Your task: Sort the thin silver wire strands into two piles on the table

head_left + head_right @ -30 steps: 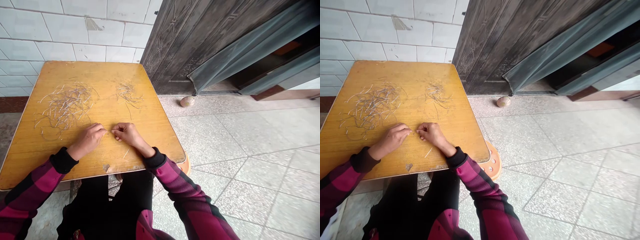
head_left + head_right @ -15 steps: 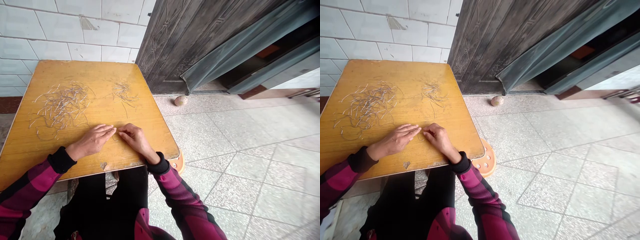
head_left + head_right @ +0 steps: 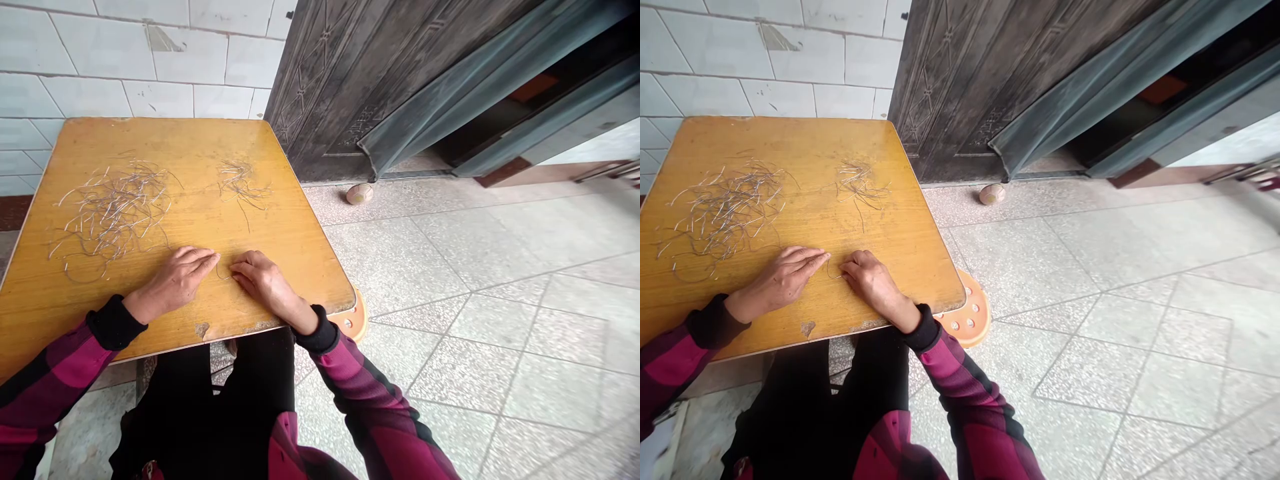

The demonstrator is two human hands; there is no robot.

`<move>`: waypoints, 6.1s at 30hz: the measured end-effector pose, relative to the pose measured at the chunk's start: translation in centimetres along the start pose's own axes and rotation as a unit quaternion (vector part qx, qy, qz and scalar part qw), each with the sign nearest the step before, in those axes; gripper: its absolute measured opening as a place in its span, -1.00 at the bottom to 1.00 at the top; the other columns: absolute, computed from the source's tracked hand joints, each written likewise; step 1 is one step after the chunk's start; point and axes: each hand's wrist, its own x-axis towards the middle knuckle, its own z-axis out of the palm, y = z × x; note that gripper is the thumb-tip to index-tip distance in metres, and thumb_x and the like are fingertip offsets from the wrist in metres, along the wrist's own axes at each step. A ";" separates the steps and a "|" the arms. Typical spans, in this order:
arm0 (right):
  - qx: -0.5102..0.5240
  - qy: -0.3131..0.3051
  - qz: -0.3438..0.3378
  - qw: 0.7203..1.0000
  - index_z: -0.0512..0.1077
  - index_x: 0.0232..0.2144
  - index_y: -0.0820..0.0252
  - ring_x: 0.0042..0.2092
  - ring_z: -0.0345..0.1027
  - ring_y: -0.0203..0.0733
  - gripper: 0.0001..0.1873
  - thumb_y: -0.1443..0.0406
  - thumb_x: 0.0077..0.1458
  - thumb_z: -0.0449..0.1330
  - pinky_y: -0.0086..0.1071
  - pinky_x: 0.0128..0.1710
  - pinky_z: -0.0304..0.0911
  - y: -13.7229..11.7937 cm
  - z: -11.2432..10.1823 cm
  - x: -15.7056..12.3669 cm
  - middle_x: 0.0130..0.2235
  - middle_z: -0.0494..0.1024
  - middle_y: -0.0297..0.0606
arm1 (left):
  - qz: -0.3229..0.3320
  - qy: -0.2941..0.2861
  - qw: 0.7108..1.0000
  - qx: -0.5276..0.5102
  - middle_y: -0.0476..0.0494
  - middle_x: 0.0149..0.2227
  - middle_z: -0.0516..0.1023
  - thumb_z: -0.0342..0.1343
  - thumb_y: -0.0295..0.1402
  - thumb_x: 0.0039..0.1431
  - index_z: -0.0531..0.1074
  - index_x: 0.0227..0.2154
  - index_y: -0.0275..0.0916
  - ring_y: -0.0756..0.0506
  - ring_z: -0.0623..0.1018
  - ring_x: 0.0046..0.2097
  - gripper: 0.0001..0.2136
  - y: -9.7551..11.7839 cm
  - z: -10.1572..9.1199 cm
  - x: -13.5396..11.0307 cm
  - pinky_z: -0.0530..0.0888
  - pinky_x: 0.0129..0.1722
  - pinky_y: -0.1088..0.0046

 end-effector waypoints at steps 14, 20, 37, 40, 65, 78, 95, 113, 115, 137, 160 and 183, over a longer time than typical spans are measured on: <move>-0.220 -0.137 0.005 0.966 0.47 -0.35 0.22 -0.32 0.23 -0.17 -0.77 0.48 0.25 0.05 -0.32 -0.40 0.11 -1.7 -1.3 0.5 -0.34 0.47 -0.13 | 0.015 -0.016 0.998 0.051 -0.48 0.06 0.53 -0.16 -0.67 0.21 0.33 0.14 -0.49 -0.26 0.52 0.11 -0.55 0.6 0.8 -0.5 0.52 0.05 0.10; -0.292 -0.233 0.087 0.924 0.46 -0.22 0.28 -0.30 0.31 -0.15 -0.73 0.51 0.23 -0.02 -0.30 -0.51 -0.09 -3.6 -1.9 1.7 -0.26 0.52 -0.07 | -0.003 -0.021 0.999 0.050 -0.47 0.06 0.53 -0.16 -0.66 0.22 0.34 0.14 -0.49 -0.23 0.51 0.12 -0.56 0.8 0.9 -0.5 0.45 0.11 0.08; -0.221 -0.295 0.153 0.917 0.48 -0.19 0.31 -0.35 0.33 -0.17 -0.74 0.45 0.12 0.04 -0.32 -0.41 -0.01 -4.6 -2.2 3.5 -0.23 0.56 -0.05 | -0.031 -0.049 0.998 0.037 -0.48 0.06 0.52 -0.15 -0.65 0.23 0.32 0.15 -0.49 -0.21 0.52 0.10 -0.56 0.6 1.5 -0.7 0.37 0.15 0.05; -0.153 -0.253 0.155 0.943 0.48 -0.28 0.28 -0.36 0.28 -0.24 -0.79 0.46 0.09 0.06 -0.36 -0.39 0.02 -5.0 -1.7 2.3 -0.28 0.53 -0.14 | -0.041 -0.056 0.997 0.040 -0.46 0.06 0.53 -0.17 -0.63 0.25 0.32 0.15 -0.46 -0.20 0.52 0.10 -0.57 0.7 1.4 -0.6 0.37 0.15 0.04; 0.242 0.025 0.339 0.909 0.45 -0.17 0.28 -0.45 0.31 -0.35 -0.67 0.39 -0.03 0.08 -0.46 -0.41 0.23 -7.8 2.3 -1.9 -0.45 0.43 -0.38 | -0.065 -0.109 0.991 0.052 -0.51 0.07 0.51 -0.19 -0.62 0.25 0.30 0.15 -0.54 -0.22 0.48 0.15 -0.57 1.5 0.5 0.2 0.32 0.17 0.08; 0.335 -0.159 0.341 0.864 0.53 -0.28 0.31 -0.57 0.14 -0.43 -0.69 0.44 -0.09 0.08 -0.49 -0.53 0.13 -5.7 0.4 1.7 -0.53 0.37 -0.44 | -0.094 -0.119 0.988 0.034 -0.48 0.09 0.50 -0.13 -0.59 0.26 0.31 0.15 -0.48 -0.21 0.49 0.14 -0.59 1.7 0.3 0.4 0.30 0.18 0.13; 0.179 -0.100 0.250 0.946 0.54 -0.41 0.25 -0.39 0.34 -0.36 -0.83 0.46 -0.05 0.15 -0.46 -0.31 0.21 -6.3 1.3 0.9 -0.37 0.57 -0.33 | -0.097 -0.092 0.990 0.033 -0.49 0.09 0.50 -0.05 -0.45 0.29 0.27 0.17 -0.47 -0.25 0.45 0.17 -0.59 1.9 0.4 0.0 0.29 0.17 0.10; 0.456 -0.095 0.417 0.780 0.22 -0.30 0.18 -0.65 0.20 -0.48 -0.72 0.48 -0.07 0.19 -0.59 -0.67 0.18 -6.9 1.5 1.3 -0.53 0.43 -0.52 | -0.102 -0.124 0.987 0.009 -0.45 0.18 0.42 -0.01 -0.43 0.22 0.26 0.19 -0.47 -0.24 0.39 0.23 -0.53 1.6 -0.1 -0.1 0.23 0.23 0.08; 0.482 -0.091 0.439 0.752 0.21 -0.32 0.17 -0.66 0.19 -0.49 -0.73 0.47 -0.06 0.20 -0.61 -0.70 0.16 -7.5 1.6 1.3 -0.55 0.42 -0.53 | -0.103 -0.122 0.987 0.005 -0.47 0.17 0.42 -0.01 -0.41 0.23 0.25 0.19 -0.47 -0.25 0.40 0.22 -0.53 1.6 -0.1 -0.1 0.23 0.23 0.07; -0.263 -0.312 0.037 0.912 0.32 0.06 0.32 -0.45 0.27 -0.25 -0.64 0.45 0.28 -0.09 -0.28 -0.55 -0.08 -9.3 -0.6 0.0 -0.21 0.51 -0.08 | -0.097 -0.119 0.988 0.008 -0.48 0.21 0.39 -0.03 -0.47 0.20 0.23 0.21 -0.50 -0.26 0.36 0.25 -0.50 1.7 -0.2 -0.3 0.20 0.25 0.03; -0.198 -0.091 -0.306 0.927 0.47 -0.13 0.25 -0.36 0.22 -0.29 -0.71 0.35 0.39 -0.05 -0.34 -0.48 0.00 -1.5 -0.3 1.4 -0.37 0.42 -0.28 | -0.111 -0.138 0.984 -0.023 -0.42 0.24 0.35 -0.04 -0.52 0.15 0.21 0.23 -0.46 -0.22 0.33 0.27 -0.45 1.6 -0.3 -0.4 0.18 0.29 0.03; -0.176 -0.089 -0.231 0.953 0.46 -0.27 0.31 -0.35 0.25 -0.25 -0.72 0.38 0.38 -0.04 -0.34 -0.40 0.12 -0.4 -1.7 0.2 -0.38 0.43 -0.22 | -0.085 -0.129 0.988 -0.031 -0.44 0.25 0.33 0.02 -0.37 0.27 0.12 0.28 -0.44 -0.25 0.30 0.29 -0.45 1.2 -0.2 -0.9 0.16 0.30 0.00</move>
